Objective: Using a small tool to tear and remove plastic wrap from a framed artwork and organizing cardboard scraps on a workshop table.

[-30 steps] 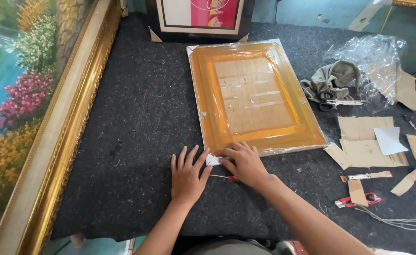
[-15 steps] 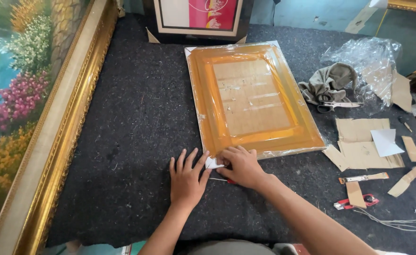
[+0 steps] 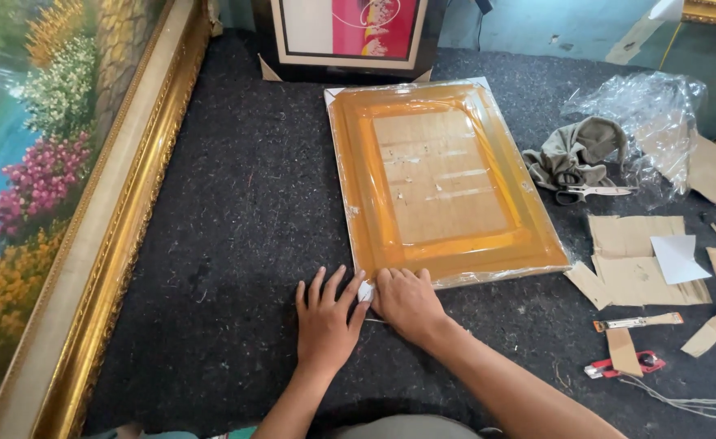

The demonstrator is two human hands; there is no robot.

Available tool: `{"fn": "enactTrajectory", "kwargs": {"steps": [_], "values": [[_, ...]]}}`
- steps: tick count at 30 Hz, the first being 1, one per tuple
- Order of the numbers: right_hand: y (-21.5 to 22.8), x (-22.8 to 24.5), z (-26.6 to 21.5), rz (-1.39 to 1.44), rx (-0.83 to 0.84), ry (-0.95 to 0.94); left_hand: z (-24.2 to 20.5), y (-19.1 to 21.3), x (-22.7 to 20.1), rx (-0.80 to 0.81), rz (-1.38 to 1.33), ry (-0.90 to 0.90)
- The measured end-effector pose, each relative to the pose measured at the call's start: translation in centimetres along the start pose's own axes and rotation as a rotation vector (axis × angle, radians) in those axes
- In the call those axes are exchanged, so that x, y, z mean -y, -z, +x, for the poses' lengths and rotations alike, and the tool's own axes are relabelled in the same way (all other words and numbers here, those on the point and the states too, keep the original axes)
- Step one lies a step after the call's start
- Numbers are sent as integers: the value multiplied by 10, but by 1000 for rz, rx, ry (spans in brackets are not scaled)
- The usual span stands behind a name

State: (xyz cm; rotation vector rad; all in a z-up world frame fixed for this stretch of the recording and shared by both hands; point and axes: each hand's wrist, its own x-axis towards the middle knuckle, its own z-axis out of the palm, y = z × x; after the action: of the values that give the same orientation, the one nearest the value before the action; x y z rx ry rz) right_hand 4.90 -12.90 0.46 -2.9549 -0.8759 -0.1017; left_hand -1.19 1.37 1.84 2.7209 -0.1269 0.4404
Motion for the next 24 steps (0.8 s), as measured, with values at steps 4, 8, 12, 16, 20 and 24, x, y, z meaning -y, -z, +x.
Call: {"fn": "enactTrajectory", "kwargs": {"steps": [4,8,12,16,20,24], "values": [[5,-4,-5,111,-13,15,1,0,-1,8,-3,13],[15,-8,-11,469,-28,-85,0,-3,1,12,21,15],[28,-16,-24,784,-23,-219,1,-3,0,3,19,21],[38,-22,-44,806,-141,-414,1,-3,1,-2,6,11],[42,-40,-56,855,-115,-688,0,-4,2,2,-4,-67],[49,-59,-65,840,-168,-771,1,-2,2,-29,-90,-137]]}}
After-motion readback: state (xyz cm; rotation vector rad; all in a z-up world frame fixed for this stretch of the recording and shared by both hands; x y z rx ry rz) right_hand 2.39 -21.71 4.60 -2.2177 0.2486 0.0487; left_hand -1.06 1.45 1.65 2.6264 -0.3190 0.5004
